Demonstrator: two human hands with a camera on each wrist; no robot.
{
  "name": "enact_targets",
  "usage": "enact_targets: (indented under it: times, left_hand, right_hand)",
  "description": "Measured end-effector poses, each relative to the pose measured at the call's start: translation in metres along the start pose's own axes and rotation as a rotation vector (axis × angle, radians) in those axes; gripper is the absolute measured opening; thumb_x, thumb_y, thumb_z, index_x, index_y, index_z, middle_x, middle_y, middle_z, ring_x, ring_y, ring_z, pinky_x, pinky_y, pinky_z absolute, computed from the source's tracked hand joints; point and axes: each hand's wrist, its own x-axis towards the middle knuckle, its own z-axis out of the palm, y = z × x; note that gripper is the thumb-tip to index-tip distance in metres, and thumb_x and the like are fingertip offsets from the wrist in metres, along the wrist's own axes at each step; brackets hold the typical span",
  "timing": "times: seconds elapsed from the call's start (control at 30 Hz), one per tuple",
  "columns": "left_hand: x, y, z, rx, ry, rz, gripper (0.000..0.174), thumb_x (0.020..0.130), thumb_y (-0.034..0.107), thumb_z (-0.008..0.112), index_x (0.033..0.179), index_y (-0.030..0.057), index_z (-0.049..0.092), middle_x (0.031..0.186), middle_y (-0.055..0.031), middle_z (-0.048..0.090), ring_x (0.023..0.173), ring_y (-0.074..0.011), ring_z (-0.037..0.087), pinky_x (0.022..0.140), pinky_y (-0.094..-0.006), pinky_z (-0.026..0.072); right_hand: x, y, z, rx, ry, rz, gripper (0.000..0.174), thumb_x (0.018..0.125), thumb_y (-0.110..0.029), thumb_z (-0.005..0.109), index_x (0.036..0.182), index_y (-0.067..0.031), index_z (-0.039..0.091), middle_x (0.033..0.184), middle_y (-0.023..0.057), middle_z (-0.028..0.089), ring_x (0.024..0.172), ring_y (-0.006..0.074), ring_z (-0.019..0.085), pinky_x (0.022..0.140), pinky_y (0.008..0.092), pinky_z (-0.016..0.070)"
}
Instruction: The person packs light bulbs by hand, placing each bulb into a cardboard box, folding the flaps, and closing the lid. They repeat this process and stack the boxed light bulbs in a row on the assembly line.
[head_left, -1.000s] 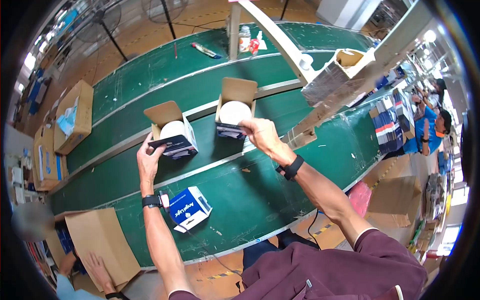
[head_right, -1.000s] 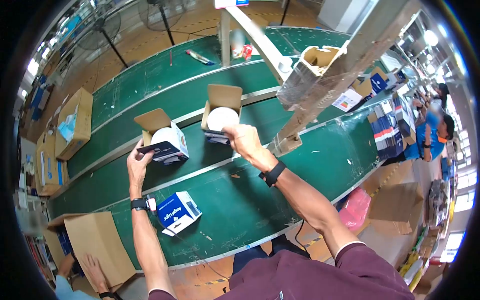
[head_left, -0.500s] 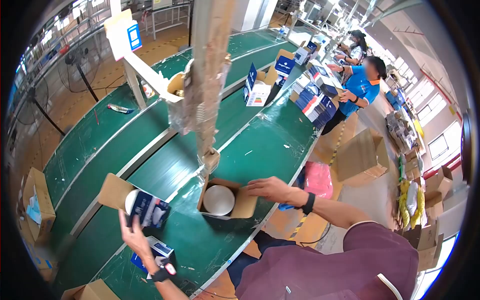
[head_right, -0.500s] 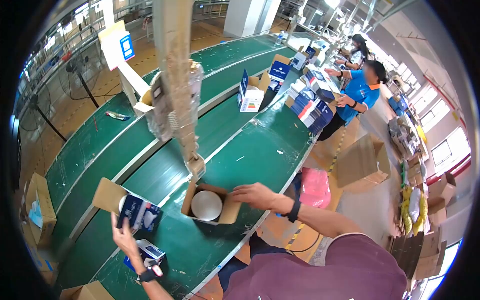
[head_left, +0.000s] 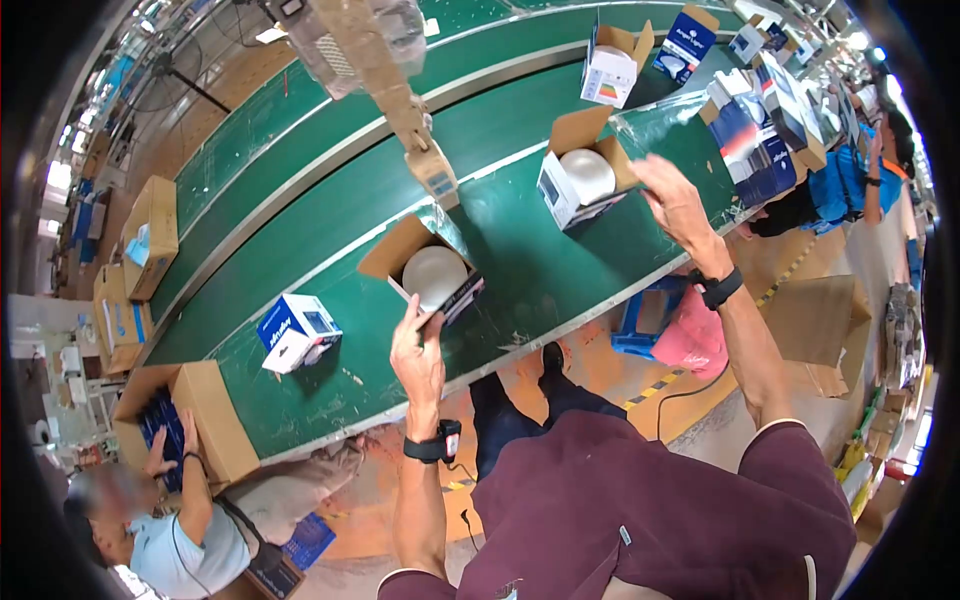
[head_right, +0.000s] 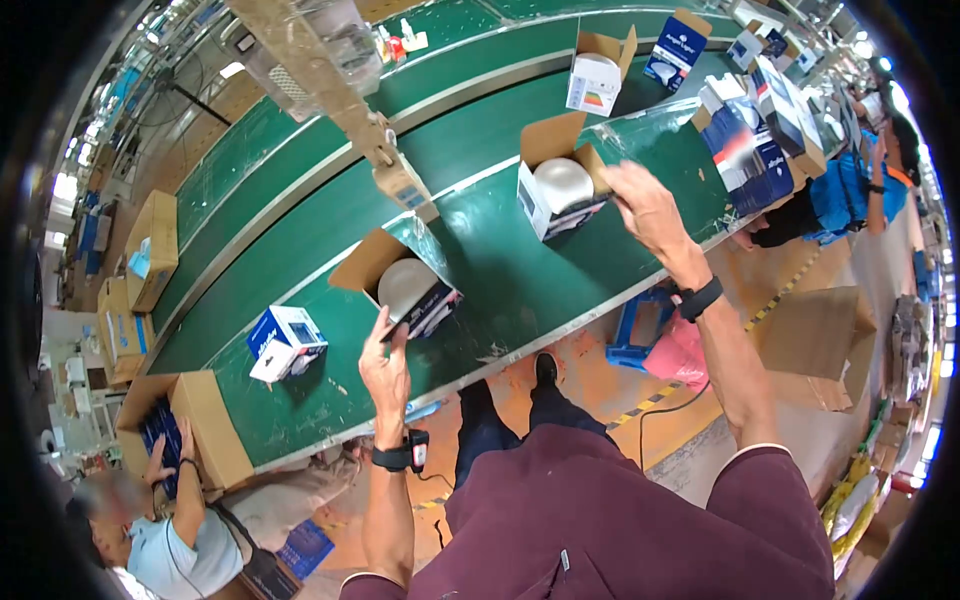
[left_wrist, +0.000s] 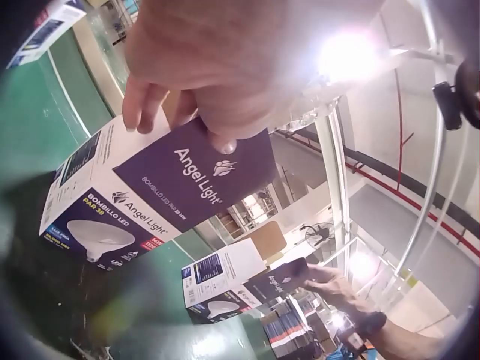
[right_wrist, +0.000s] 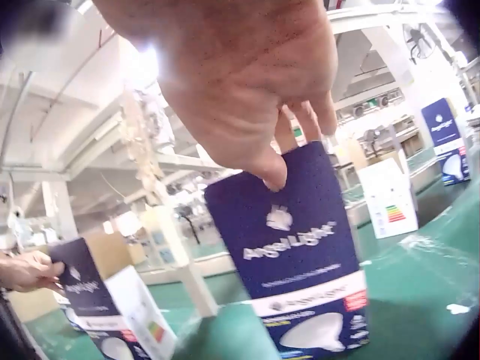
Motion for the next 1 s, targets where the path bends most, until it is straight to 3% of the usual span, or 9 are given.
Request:
enact_targets:
  times: [0.1,0.2,0.27,0.43,0.53,0.6,0.63,0.77,1.0]
  left_hand:
    - [0.0,0.017,-0.006,0.175,0.078,0.118,0.026,0.096,0.019,0.076,0.117,0.0023,0.078,0.119,-0.0154,0.075,0.127,-0.0312,0.061,0.109,-0.041,0.0467]
    - [0.009,0.025,-0.019,0.231,-0.088,0.166,0.026,0.098,0.021,0.074,0.114,0.0009,0.077,0.12,-0.0183,0.075,0.118,-0.0345,0.067,0.107,-0.0419,0.0493]
    - [0.018,0.033,-0.018,0.199,-0.074,0.186,0.027,0.101,0.024,0.071,0.111,-0.0003,0.076,0.109,-0.0192,0.075,0.102,-0.0325,0.07,0.095,-0.0406,0.0532]
    - [0.019,0.073,-0.017,0.232,-0.323,0.037,0.036,0.107,0.03,0.061,0.093,-0.0025,0.066,0.078,-0.0271,0.064,0.07,-0.0451,0.062,0.065,-0.0473,0.0486]
    - [0.025,0.061,-0.016,0.223,-0.377,-0.056,0.035,0.108,0.03,0.062,0.096,-0.0028,0.068,0.072,-0.015,0.065,0.065,-0.0196,0.062,0.064,-0.0366,0.0488]
    - [0.036,0.022,-0.013,-0.223,-0.475,-0.135,0.037,0.109,0.03,0.062,0.101,-0.0036,0.072,0.079,-0.0021,0.07,0.073,-0.0064,0.057,0.065,-0.0299,0.0478]
    - [0.042,0.024,-0.017,-0.307,-0.512,-0.161,0.037,0.11,0.031,0.061,0.107,-0.0042,0.074,0.092,0.0034,0.073,0.078,-0.0046,0.057,0.069,-0.0276,0.0499]
    - [0.078,0.001,-0.034,-0.251,-0.479,-0.221,0.032,0.108,0.028,0.063,0.107,-0.0016,0.075,0.092,-0.0019,0.074,0.079,-0.009,0.067,0.066,-0.0266,0.0553]
    - [0.121,-0.017,-0.055,-0.297,-0.448,-0.428,0.029,0.106,0.027,0.065,0.105,0.0,0.074,0.087,-0.0057,0.076,0.069,-0.0117,0.071,0.064,-0.0274,0.0594]
  right_hand:
    - [0.015,-0.07,-0.009,0.134,0.222,0.033,0.027,0.09,-0.002,0.071,0.116,-0.0018,0.074,0.119,0.0157,0.074,0.112,0.0375,0.067,0.099,0.044,0.0544]
    - [-0.023,-0.137,0.047,0.579,0.058,0.07,0.043,0.091,-0.013,0.077,0.132,-0.0053,0.068,0.115,0.0189,0.072,0.103,0.0351,0.07,0.091,0.0434,0.0571]
    - [-0.038,-0.174,0.087,0.861,-0.342,0.313,0.065,0.09,-0.015,0.081,0.149,-0.0038,0.056,0.129,0.0178,0.069,0.102,0.029,0.071,0.087,0.0388,0.0605]
    - [-0.046,-0.203,0.137,0.946,-0.348,0.477,0.08,0.095,-0.03,0.08,0.157,0.003,0.042,0.142,0.0218,0.06,0.103,0.0294,0.071,0.084,0.0391,0.0608]
    - [-0.041,-0.197,0.139,0.827,-0.28,0.418,0.087,0.09,-0.034,0.084,0.158,0.002,0.041,0.142,0.023,0.058,0.107,0.0296,0.071,0.082,0.0395,0.0599]
    - [-0.03,-0.186,0.14,0.81,-0.317,0.462,0.09,0.089,-0.034,0.086,0.158,0.0008,0.041,0.141,0.0223,0.058,0.108,0.0296,0.071,0.082,0.0398,0.0596]
    - [-0.027,-0.185,0.139,0.806,-0.282,0.425,0.08,0.088,-0.03,0.086,0.152,0.0003,0.049,0.139,0.0211,0.061,0.103,0.028,0.073,0.081,0.0394,0.0594]
    - [-0.027,-0.189,0.159,0.955,-0.336,0.456,0.044,0.09,-0.02,0.084,0.123,0.0028,0.066,0.113,0.0156,0.074,0.09,0.0235,0.074,0.077,0.0369,0.0581]
    - [-0.029,-0.211,0.177,0.904,-0.21,0.457,0.055,0.088,-0.032,0.085,0.128,0.0011,0.067,0.119,0.0151,0.068,0.095,0.0264,0.071,0.086,0.0395,0.058]
